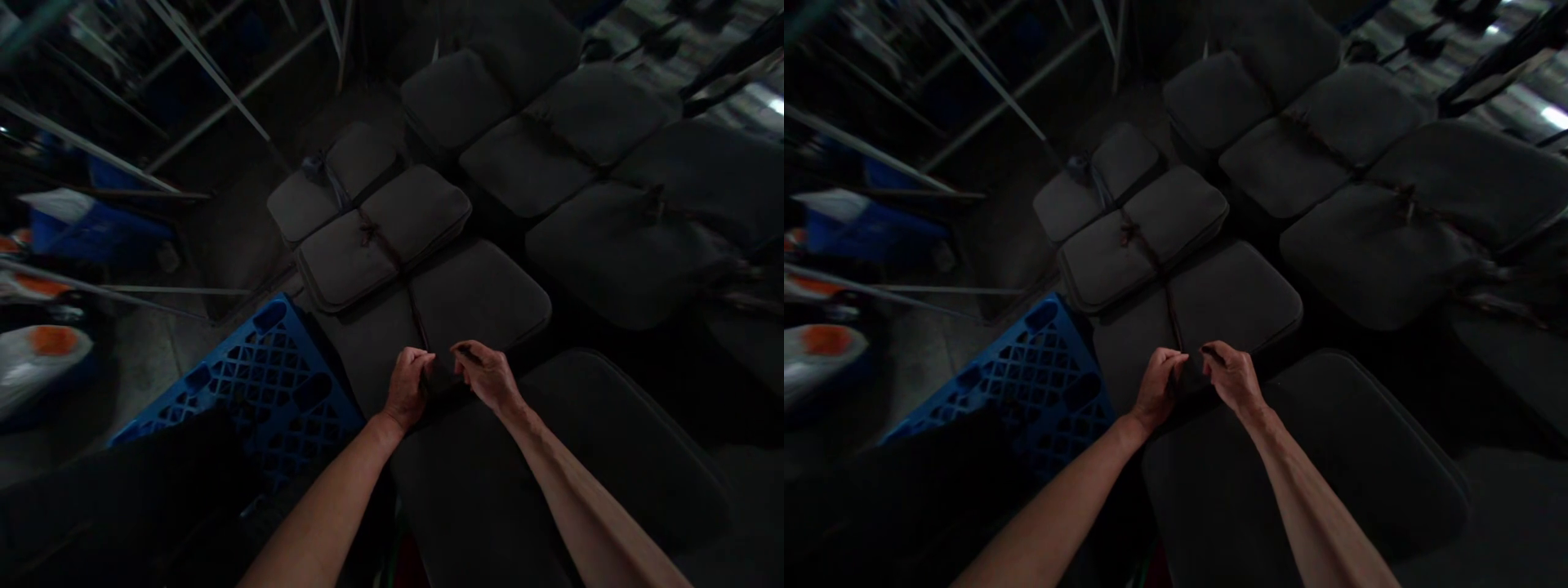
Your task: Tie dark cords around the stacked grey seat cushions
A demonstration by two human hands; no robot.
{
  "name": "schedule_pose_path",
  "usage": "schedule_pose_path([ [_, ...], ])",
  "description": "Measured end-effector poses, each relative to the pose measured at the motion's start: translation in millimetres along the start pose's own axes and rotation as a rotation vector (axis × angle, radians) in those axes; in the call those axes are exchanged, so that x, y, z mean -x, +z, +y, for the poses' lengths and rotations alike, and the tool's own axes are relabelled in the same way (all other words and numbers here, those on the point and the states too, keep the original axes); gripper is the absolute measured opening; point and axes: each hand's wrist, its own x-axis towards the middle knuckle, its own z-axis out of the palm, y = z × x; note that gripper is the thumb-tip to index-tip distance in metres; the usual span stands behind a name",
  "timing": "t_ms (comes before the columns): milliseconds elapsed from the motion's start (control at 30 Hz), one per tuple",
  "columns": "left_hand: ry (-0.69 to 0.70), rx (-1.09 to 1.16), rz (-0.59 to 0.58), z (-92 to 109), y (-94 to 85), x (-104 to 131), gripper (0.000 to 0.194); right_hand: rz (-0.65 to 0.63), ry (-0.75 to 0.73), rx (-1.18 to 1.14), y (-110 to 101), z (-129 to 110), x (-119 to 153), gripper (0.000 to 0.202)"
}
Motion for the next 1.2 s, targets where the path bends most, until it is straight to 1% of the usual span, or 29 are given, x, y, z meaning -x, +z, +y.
schedule_pose_path([
  [133,0.025,-0.057,0.01,-4,4.3,0,0.029,0.03,0.028,-0.087,-18,-5,17,0.025],
  [200,0.03,-0.077,0.013,-6,5.4,0,0.029,0.05,0.045,-0.157,-23,-7,29,0.022],
  [267,0.028,-0.075,0.015,-8,5.9,0,0.028,0.087,0.04,-0.225,-23,-7,41,0.017],
  [400,0.045,-0.07,0.024,-11,7.6,1,0.025,0.17,0.016,-0.321,-16,-8,62,0.01],
  [600,0.039,-0.084,0.055,-15,11.9,0,0.023,0.204,0.082,-0.292,-11,-16,87,0.011],
  [767,0.031,-0.09,0.044,-17,13.3,1,0.023,0.247,0.115,-0.361,-7,-16,95,0.012],
  [833,0.031,-0.088,0.041,-18,13.7,1,0.023,0.253,0.15,-0.367,-5,-19,97,0.013],
  [933,0.042,-0.082,0.047,-18,13.4,1,0.023,0.257,0.188,-0.334,-4,-25,103,0.015],
  [1033,0.05,-0.073,0.059,-18,12.5,1,0.024,0.252,0.172,-0.278,-3,-33,106,0.016],
  [1200,0.026,-0.067,0.028,-20,12.7,2,0.024,0.252,0.155,-0.194,-4,-39,107,0.017],
])
